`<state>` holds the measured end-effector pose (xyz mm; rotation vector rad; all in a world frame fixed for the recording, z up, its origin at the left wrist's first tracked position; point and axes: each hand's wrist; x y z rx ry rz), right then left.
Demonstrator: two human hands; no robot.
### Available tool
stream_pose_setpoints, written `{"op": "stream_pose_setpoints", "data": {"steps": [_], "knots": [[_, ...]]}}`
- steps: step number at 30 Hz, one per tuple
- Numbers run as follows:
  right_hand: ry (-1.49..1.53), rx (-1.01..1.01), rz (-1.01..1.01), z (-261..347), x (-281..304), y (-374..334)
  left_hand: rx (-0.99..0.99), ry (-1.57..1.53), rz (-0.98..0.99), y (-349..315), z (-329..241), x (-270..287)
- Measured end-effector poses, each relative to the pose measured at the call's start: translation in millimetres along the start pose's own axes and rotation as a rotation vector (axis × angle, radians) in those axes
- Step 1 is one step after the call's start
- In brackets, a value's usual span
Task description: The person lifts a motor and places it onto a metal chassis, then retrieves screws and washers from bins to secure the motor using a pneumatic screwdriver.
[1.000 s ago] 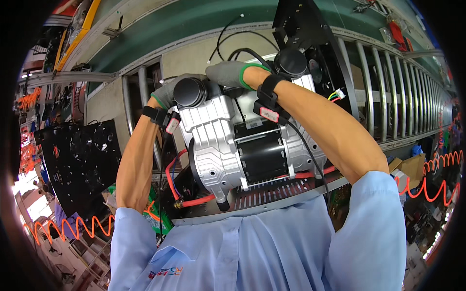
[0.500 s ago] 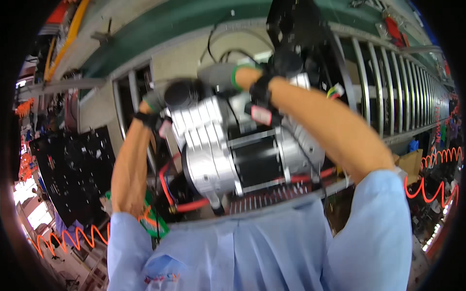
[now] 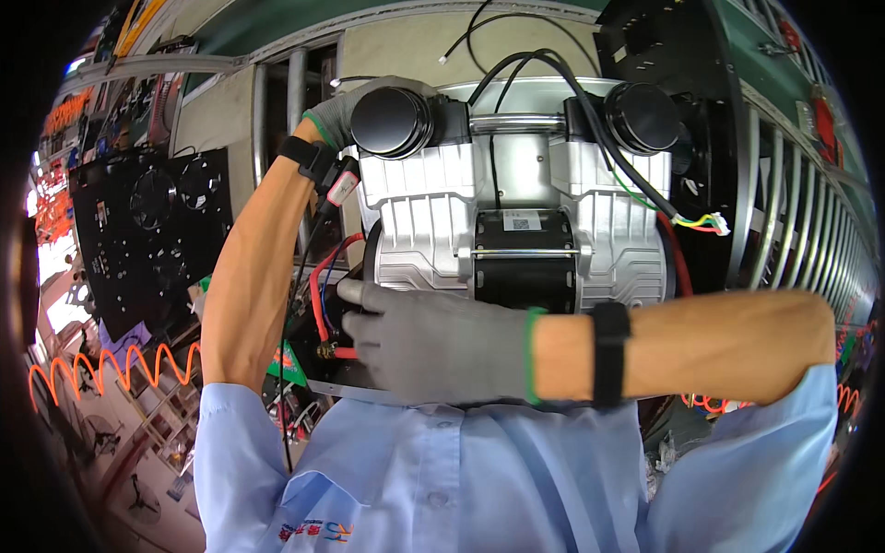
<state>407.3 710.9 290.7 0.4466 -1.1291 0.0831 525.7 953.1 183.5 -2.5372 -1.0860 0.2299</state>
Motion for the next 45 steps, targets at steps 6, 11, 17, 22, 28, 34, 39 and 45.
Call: {"op": "stream_pose_setpoints", "data": {"steps": [6, 11, 17, 22, 28, 34, 39, 45], "knots": [[0.094, 0.166, 0.404, -8, -18, 13, -0.113, 0.175, 0.133, -7, -22, 1], [0.593, -0.036, 0.685, -18, -11, 21, -0.105, 0.236, 0.118, -7, -21, 0], [1.328, -0.521, 0.745, -34, 5, 21, -0.093, 0.252, 0.109, -6, -14, -1], [1.394, -0.59, 0.769, -29, 1, 20, -0.095, 0.257, 0.098, -5, -11, -2], [0.402, 0.16, 0.611, -21, -14, 20, -0.1, 0.268, 0.085, -7, -9, -1], [0.359, 0.138, 0.349, -13, -29, 13, -0.093, 0.298, 0.071, -7, -17, -3], [1.016, -0.334, 0.732, 4, -29, 36, -0.108, 0.299, 0.032, -10, -17, -7], [1.005, -0.204, 0.958, -1, -28, 44, 0.009, 0.226, -0.007, -8, -6, -4]]}}
Point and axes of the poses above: each hand's wrist, its own y-axis towards the middle knuckle, its own x-axis out of the back of the hand, z = x × y, and after that the axes turned 11 degrees about z, right-handed
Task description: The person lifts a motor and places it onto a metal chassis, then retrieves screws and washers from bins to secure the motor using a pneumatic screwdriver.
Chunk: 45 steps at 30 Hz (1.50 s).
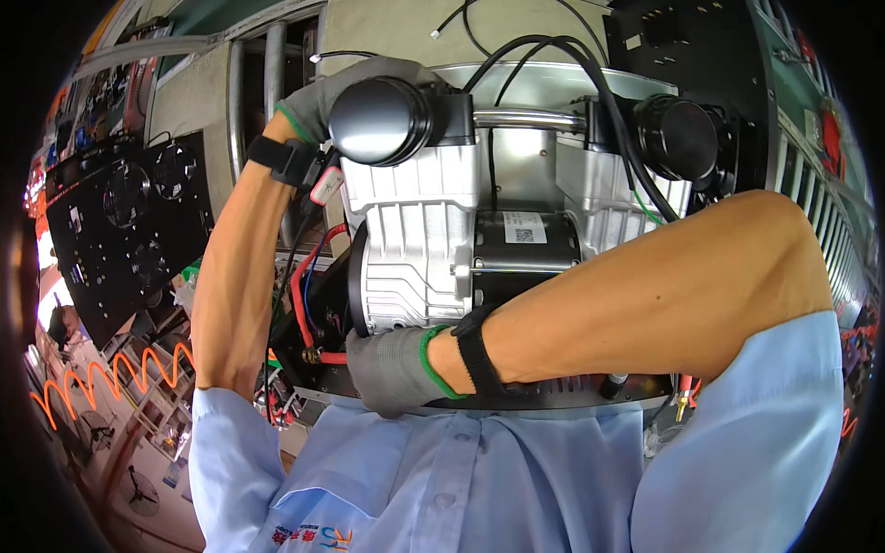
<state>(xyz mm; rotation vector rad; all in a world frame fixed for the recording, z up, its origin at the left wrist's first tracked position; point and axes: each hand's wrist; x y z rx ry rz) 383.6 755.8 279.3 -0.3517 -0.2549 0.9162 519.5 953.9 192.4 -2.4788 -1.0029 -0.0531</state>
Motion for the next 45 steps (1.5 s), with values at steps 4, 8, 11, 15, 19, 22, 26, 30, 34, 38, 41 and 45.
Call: {"op": "stream_pose_setpoints", "data": {"steps": [4, 8, 11, 15, 19, 22, 26, 30, 34, 38, 41, 45], "knots": [[-0.205, 0.081, -0.063, -3, -2, 1, 0.017, -0.062, 0.064, 7, 3, 7], [-0.013, 0.039, -0.13, -1, -5, 3, 0.029, 0.062, 0.051, 4, -4, 4], [0.081, -0.012, -0.132, -2, -7, 2, -0.025, 0.127, 0.009, 2, -13, 2], [-0.408, 0.175, -0.189, -6, -12, 1, 0.012, -0.023, 0.062, 6, -22, 5], [-0.386, 0.238, -0.268, -10, -16, 4, 0.193, -0.245, -0.004, 5, -17, 2], [-0.233, 0.14, -0.313, -5, -20, 7, 0.044, -0.2, 0.03, 4, -12, 0], [-0.77, 0.219, -0.225, 6, -12, -5, -0.017, -0.153, 0.047, -2, -12, -3], [-0.966, 0.154, -0.984, 4, 19, -67, 0.1, -0.201, -0.001, 1, -6, -4], [-0.878, -0.479, -1.172, -55, 72, -164, 0.152, -0.491, 0.009, 19, 11, -4], [-0.434, -0.758, -0.705, -92, 83, -171, 0.162, -0.315, 0.019, 26, 15, 3], [-0.317, -0.697, -0.853, -94, 63, -154, 0.231, -0.576, 0.023, 20, 6, -3], [-0.379, -0.786, -0.83, -88, 46, -140, 0.135, -0.292, -0.19, 4, 7, -16]]}}
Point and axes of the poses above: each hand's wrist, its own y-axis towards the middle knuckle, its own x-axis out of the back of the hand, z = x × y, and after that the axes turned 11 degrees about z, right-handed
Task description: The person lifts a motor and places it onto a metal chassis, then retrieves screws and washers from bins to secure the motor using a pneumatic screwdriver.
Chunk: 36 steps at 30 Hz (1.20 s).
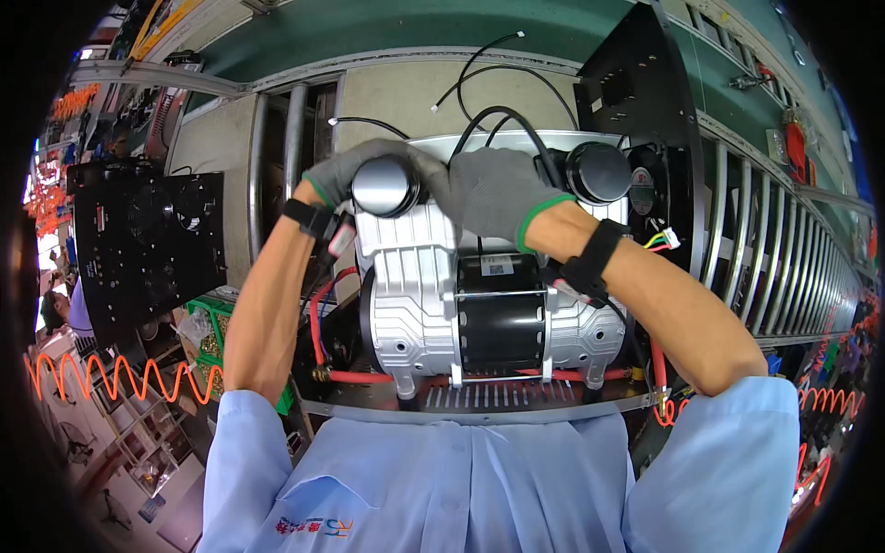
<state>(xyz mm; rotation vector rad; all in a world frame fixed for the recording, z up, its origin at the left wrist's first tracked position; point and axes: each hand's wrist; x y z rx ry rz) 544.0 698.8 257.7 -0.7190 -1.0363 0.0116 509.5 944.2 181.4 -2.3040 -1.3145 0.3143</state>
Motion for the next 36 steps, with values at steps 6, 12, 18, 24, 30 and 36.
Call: {"op": "stream_pose_setpoints", "data": {"steps": [6, 12, 18, 24, 30, 36], "knots": [[0.188, -0.029, -0.001, -13, 1, 6, 0.086, -0.262, -0.012, 7, 15, 5], [0.163, 0.012, -0.074, -9, 18, -11, 0.216, 0.278, -0.338, -52, -37, 16], [0.511, 0.176, -0.396, 19, 34, -124, -0.025, -0.205, -0.522, -232, -13, -11], [0.24, 0.167, -0.379, 137, -62, -233, -0.168, -0.41, -0.863, -299, 60, -154], [0.069, -0.045, -0.721, 163, -130, -211, -0.428, -0.129, -0.975, -283, 71, -210], [-0.017, -0.085, -0.841, 160, -139, -202, -0.53, -0.483, -0.946, -266, 62, -199]]}}
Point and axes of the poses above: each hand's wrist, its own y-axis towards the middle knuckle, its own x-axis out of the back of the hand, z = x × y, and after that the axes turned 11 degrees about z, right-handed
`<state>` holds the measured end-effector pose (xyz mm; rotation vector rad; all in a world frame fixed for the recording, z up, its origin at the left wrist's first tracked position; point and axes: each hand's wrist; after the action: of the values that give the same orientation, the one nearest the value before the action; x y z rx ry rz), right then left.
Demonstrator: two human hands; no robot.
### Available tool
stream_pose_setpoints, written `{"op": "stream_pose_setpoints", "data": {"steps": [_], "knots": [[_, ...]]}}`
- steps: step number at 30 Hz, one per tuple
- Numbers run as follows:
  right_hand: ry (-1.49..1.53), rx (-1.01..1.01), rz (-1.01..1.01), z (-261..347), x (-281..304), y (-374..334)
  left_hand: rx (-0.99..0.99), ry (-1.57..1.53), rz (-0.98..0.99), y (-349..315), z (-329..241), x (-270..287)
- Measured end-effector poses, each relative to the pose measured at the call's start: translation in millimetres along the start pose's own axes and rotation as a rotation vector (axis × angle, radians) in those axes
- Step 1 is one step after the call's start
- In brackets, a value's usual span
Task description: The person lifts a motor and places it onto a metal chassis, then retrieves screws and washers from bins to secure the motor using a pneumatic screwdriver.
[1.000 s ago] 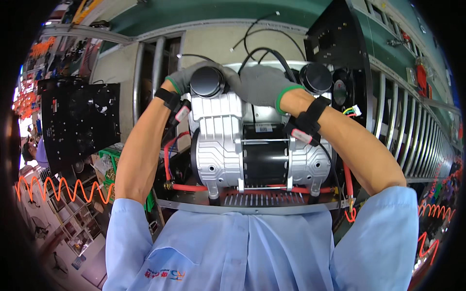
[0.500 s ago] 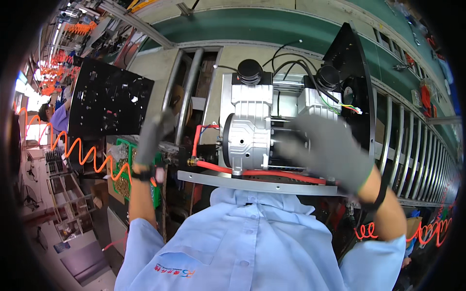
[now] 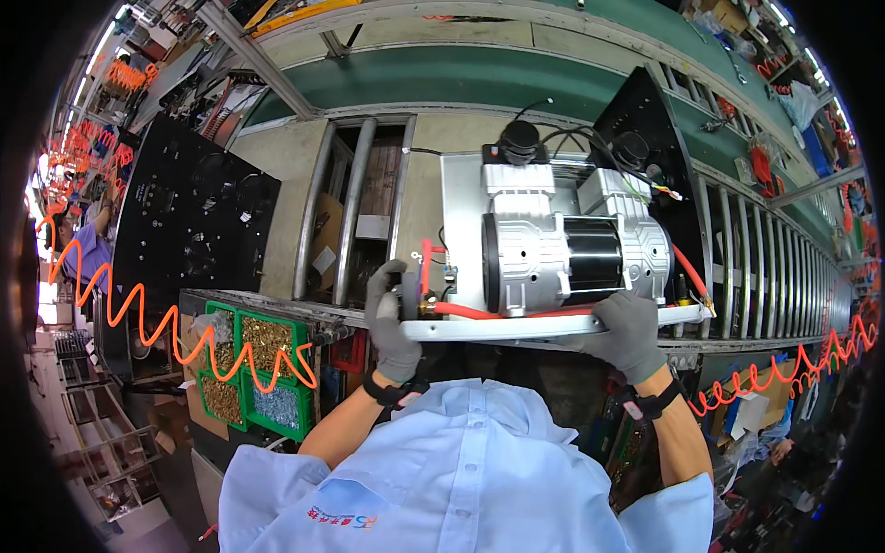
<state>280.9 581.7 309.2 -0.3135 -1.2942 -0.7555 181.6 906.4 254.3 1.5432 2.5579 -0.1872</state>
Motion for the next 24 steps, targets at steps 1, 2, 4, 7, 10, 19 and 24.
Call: {"op": "stream_pose_setpoints", "data": {"steps": [1, 2, 4, 7, 10, 19, 24], "knots": [[-0.027, -0.003, 0.012, -1, -2, 2, -0.118, 0.198, 0.013, 10, 1, -1], [-0.048, -0.009, 0.024, -3, -2, 4, -0.098, 0.14, 0.019, 17, 2, -5], [-0.065, -0.042, 0.022, -7, -6, 9, -0.124, -0.012, 0.063, 39, 5, -13], [-0.149, -0.11, -0.016, -18, -9, 11, -0.193, 0.179, 0.214, 74, 16, -8], [-0.18, -0.131, -0.027, -30, -11, 6, 0.038, -0.045, 0.424, 111, 55, 28], [-0.222, -0.21, 0.034, -55, -18, -16, -0.068, 1.208, 0.861, 133, 221, 85], [-0.207, -0.201, 0.007, -59, -17, -17, -0.163, 1.239, 0.967, 136, 258, 67]]}}
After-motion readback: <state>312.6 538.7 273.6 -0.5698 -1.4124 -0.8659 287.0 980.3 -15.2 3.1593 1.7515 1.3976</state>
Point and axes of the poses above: each hand's wrist, its own y-axis towards the middle knuckle, its own x-axis out of the back of the hand, z = x × y, and after that the axes turned 11 degrees about z, right-handed
